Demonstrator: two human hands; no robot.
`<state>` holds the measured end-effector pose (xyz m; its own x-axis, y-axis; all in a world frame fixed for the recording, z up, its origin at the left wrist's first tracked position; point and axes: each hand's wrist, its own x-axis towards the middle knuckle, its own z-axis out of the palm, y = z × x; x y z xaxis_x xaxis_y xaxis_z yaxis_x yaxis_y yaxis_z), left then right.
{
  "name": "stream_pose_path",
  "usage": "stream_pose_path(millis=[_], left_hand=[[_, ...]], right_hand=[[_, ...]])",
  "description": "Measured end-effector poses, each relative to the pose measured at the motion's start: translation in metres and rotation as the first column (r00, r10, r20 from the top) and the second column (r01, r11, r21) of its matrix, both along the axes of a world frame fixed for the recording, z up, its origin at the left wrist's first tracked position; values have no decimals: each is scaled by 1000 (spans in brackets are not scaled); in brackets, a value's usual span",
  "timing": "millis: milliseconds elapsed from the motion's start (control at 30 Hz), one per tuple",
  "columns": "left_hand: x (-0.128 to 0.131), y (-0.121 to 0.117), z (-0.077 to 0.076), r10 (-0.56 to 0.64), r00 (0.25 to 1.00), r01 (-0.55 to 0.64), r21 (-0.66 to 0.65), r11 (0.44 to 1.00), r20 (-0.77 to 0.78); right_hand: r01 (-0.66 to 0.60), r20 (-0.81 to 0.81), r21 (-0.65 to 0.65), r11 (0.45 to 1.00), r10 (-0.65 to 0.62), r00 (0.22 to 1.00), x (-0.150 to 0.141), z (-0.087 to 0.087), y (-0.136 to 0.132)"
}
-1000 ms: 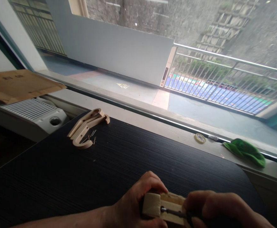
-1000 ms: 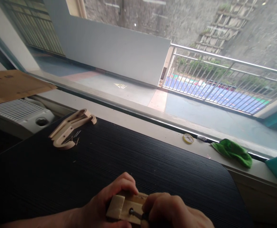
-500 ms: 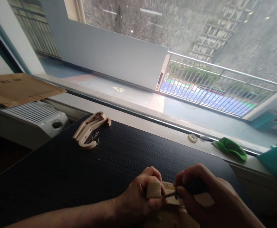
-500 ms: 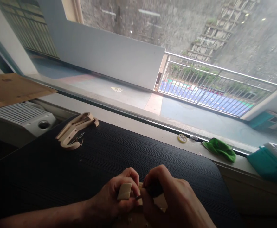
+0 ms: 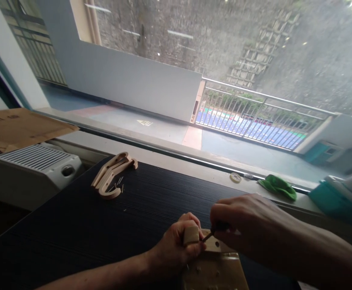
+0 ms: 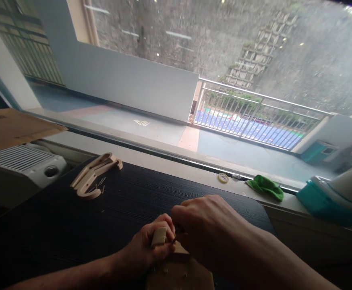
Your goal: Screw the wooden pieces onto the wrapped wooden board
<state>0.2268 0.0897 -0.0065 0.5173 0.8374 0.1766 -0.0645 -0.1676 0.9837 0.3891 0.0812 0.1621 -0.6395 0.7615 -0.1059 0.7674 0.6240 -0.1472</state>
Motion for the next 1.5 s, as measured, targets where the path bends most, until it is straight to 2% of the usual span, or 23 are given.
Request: stream_pose_path(millis=[200,267,367,467,667,767,933,1033,1200,1333,1433,1500], left_hand=[[0,0,1,11,1000,-11,-4,1000,-28],[0,0,0,-1,1000,1,9,1000,-25],[-1,1,-2,-14,1000,15,28,1000,-21],[-2,2,-2,-20,1000,21,29,999,-21],[-1,1,1,-23,999,22,-12,1000,-32],[-2,1,2,-23,999,22,-21,1000,-31],[-2,2,2,-28,999,28,-23,999,-30],[-1,2,1,-19,999,18,-21,1000,-35],[0,2,-2,-22,1000,22,-32,999,-18],[-1,2,0,-30,999,29,-29,999,-29],[-1,2,2,-31,999,30,-34,999,-31],[0,1,2,-25,999,24,-43,999,-30]], right_hand=[[164,56,131,978,-172,983,2,-9,-1],[140,63,102,985,-147,987,1,-3,-3],[30,97,5,1000,-30,995,-5,12,-4],[-8,134,-26,1000,12,991,-10,20,0],[78,189,15,997,-79,979,-6,7,2],[89,209,47,995,-97,973,-5,8,-3],[-8,267,-66,998,26,963,-11,21,-4],[-79,250,-37,996,86,964,-9,15,2],[-49,282,61,997,30,959,-5,1,3],[-8,346,44,999,-8,938,-11,11,-1],[-52,358,-34,998,60,932,-16,19,1],[-94,356,-37,995,101,929,-18,19,4]])
